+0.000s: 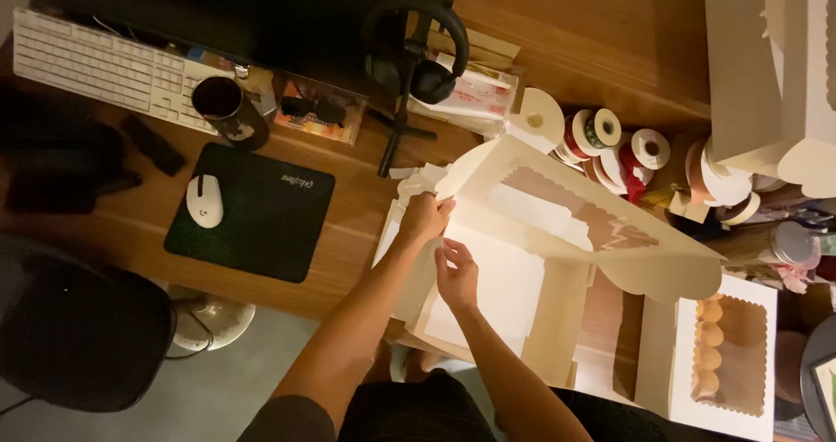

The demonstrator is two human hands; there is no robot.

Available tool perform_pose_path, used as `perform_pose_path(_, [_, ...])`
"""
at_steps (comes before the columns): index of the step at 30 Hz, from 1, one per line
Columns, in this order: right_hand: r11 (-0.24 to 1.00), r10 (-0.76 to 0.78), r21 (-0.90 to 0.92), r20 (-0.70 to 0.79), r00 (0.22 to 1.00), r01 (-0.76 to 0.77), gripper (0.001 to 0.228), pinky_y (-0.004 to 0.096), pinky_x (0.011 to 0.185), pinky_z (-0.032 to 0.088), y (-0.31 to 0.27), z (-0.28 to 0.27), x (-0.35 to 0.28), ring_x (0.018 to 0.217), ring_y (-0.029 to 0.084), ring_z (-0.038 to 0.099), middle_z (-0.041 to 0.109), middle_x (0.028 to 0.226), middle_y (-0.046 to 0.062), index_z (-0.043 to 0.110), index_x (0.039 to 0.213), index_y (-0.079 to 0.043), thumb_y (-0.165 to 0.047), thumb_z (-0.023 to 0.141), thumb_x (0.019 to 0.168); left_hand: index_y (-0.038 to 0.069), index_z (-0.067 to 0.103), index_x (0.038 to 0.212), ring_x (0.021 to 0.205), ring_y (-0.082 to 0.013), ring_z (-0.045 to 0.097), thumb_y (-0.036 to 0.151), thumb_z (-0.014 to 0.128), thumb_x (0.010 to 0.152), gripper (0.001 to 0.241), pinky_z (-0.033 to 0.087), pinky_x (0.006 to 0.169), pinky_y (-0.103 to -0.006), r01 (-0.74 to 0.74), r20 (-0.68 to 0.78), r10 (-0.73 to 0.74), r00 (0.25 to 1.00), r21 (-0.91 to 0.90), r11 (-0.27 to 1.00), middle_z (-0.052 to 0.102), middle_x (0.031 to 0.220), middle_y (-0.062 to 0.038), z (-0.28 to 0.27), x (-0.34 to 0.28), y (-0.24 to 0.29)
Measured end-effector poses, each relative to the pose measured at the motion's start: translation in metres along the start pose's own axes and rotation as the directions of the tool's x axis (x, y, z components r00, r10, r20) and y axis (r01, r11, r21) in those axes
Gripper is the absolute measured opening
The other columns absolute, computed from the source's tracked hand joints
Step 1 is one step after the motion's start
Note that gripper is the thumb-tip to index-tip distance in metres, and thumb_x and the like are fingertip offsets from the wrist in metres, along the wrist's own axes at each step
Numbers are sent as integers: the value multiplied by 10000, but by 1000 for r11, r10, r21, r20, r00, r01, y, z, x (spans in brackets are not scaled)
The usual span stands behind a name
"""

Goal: Assembling and folding cardboard cake boxes at a workstation.

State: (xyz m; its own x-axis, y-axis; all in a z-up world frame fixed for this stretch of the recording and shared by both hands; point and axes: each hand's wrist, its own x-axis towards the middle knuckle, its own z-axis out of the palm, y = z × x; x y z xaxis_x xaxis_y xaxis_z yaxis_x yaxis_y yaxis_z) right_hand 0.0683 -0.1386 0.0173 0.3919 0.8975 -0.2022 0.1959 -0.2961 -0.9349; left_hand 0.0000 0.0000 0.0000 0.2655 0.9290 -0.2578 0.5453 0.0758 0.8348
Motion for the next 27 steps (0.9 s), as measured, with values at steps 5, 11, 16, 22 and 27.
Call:
perform_pose_path(5, [993,-95,-70,-40,995,92,273,290,764,641,7,2,2,985,200,741,706,1238,127,749,1122,43,-169,649,983,42,779,886,712,-361,737,364,698,913,334,570,661,-452,65,51,-64,997,-12,998,723,729,-200,-18,-17,15])
perform_pose_path(11, [997,27,-67,-182,983,-40,325,282,895,560,5,19,0,1030,174,742,782,1143,130,710,1227,12,-183,667,970,24,772,849,735,-385,737,338,714,880,320,583,685,-459,-26,4,26,1000,-19,999,733,760,-204,-13,-26,1])
perform_pose_path(16, [992,94,-52,-261,961,-111,309,287,912,535,-30,28,-6,1036,150,732,782,1145,119,715,1225,0,-186,683,980,-13,752,828,754,-427,710,299,729,868,315,572,676,-507,-221,-121,231,965,91,971,718,784,-232,0,-36,-14])
perform_pose_path(22, [978,118,-145,-215,970,-151,368,306,794,546,-39,31,-12,829,161,701,795,1014,103,689,1294,-139,-107,589,941,-38,731,807,716,-459,693,293,708,899,344,566,650,-535,-200,-89,224,971,220,955,705,774,-269,8,-40,-23])
perform_pose_path(27, [995,25,-87,-209,978,-44,251,325,792,562,-56,25,-19,817,215,717,792,964,139,713,1189,-71,-131,629,960,-14,745,834,736,-457,697,329,706,888,349,571,651,-534,-183,-60,200,978,212,960,700,778,-267,0,-45,-14])
